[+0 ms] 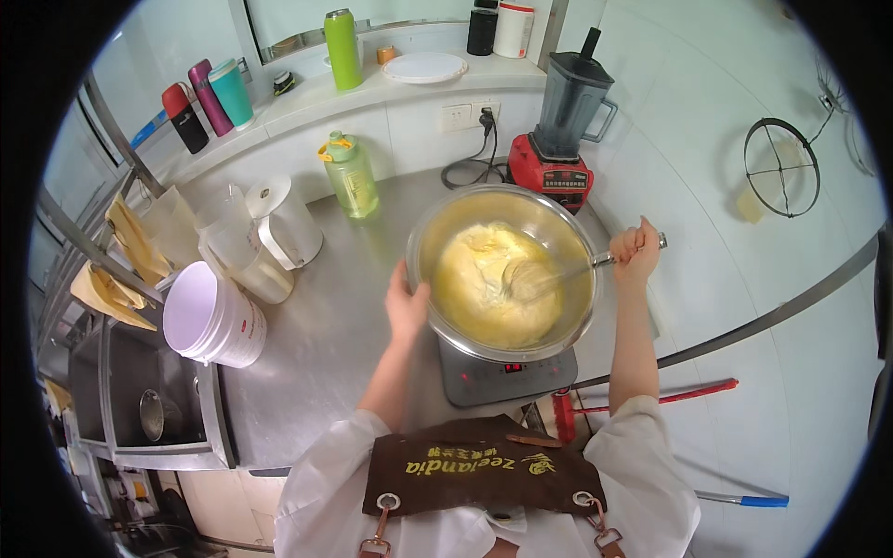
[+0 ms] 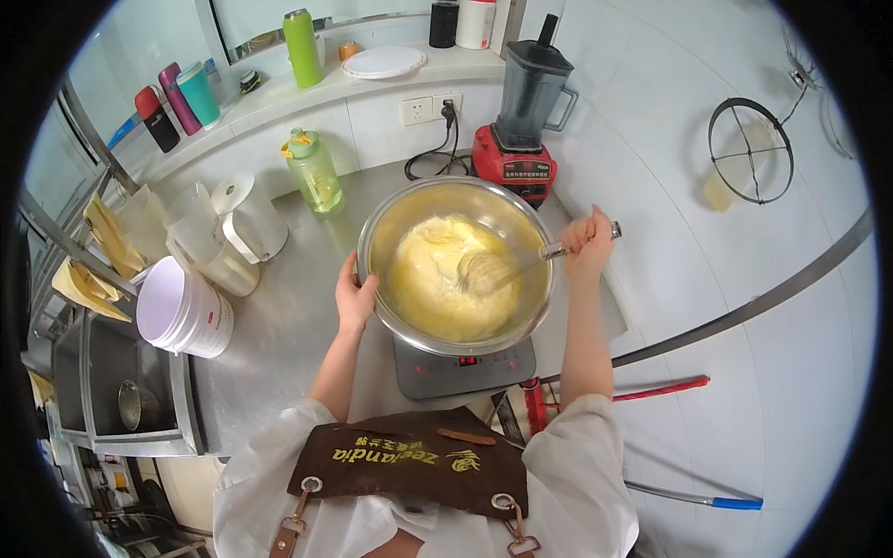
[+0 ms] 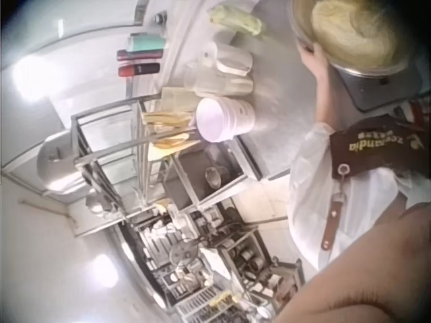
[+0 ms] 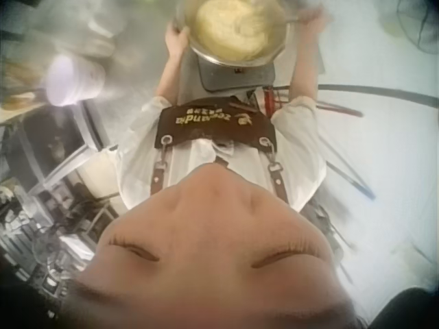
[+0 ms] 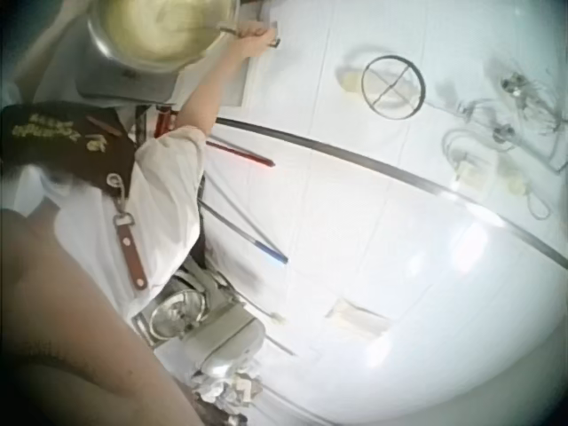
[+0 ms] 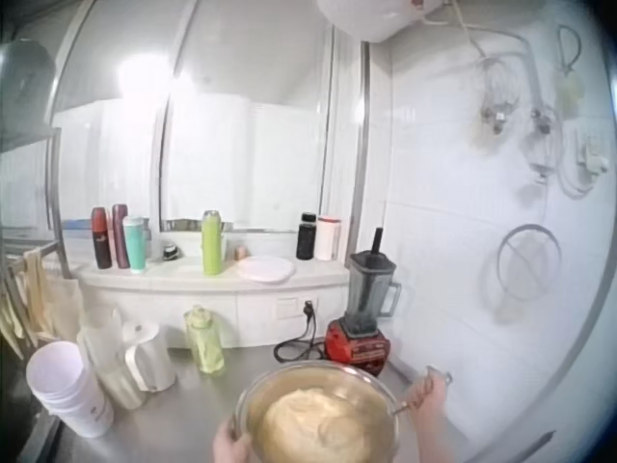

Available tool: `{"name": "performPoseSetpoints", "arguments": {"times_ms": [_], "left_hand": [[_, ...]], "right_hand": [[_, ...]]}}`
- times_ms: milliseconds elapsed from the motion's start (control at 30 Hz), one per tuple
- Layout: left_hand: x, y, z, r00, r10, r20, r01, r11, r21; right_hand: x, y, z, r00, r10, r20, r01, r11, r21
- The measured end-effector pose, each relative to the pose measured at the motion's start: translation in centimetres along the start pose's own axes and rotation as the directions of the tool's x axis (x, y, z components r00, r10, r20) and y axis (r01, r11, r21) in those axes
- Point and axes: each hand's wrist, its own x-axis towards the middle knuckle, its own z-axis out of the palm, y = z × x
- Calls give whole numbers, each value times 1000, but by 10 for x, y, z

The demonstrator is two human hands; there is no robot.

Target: The person prepares two baking trays by covering them with parchment paper, then uses a whisk to mix eggs in a metal bowl placed on a scale.

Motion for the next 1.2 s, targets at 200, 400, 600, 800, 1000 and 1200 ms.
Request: {"name": "performPoseSetpoints", "arguments": {"times_ms": [200,400,600,800,1000,1200], "left_hand": [[11,-5,3,998,53,-24,-54,998,-21],[5,-5,9,997,54,-46,-57,996,-63],[12,-6,2,998,58,-35,-55,995,78],[8,6,9,997,75,-27,-73,996,49],[7,-15,5,998,62,-26,-58,990,130],[4,4,6,999,34,-28,-30,993,117]], "right_hand": [[-25,51,19,1000,-1,1,1,991,137],[3,16,-1,999,-45,25,44,998,42],[-17,44,3,983,160,94,-174,972,161],[-2,35,-4,993,-61,-100,66,997,51],[-13,21,2,978,186,94,-192,979,63],[-9,51,2,978,-13,-207,30,996,82]]}}
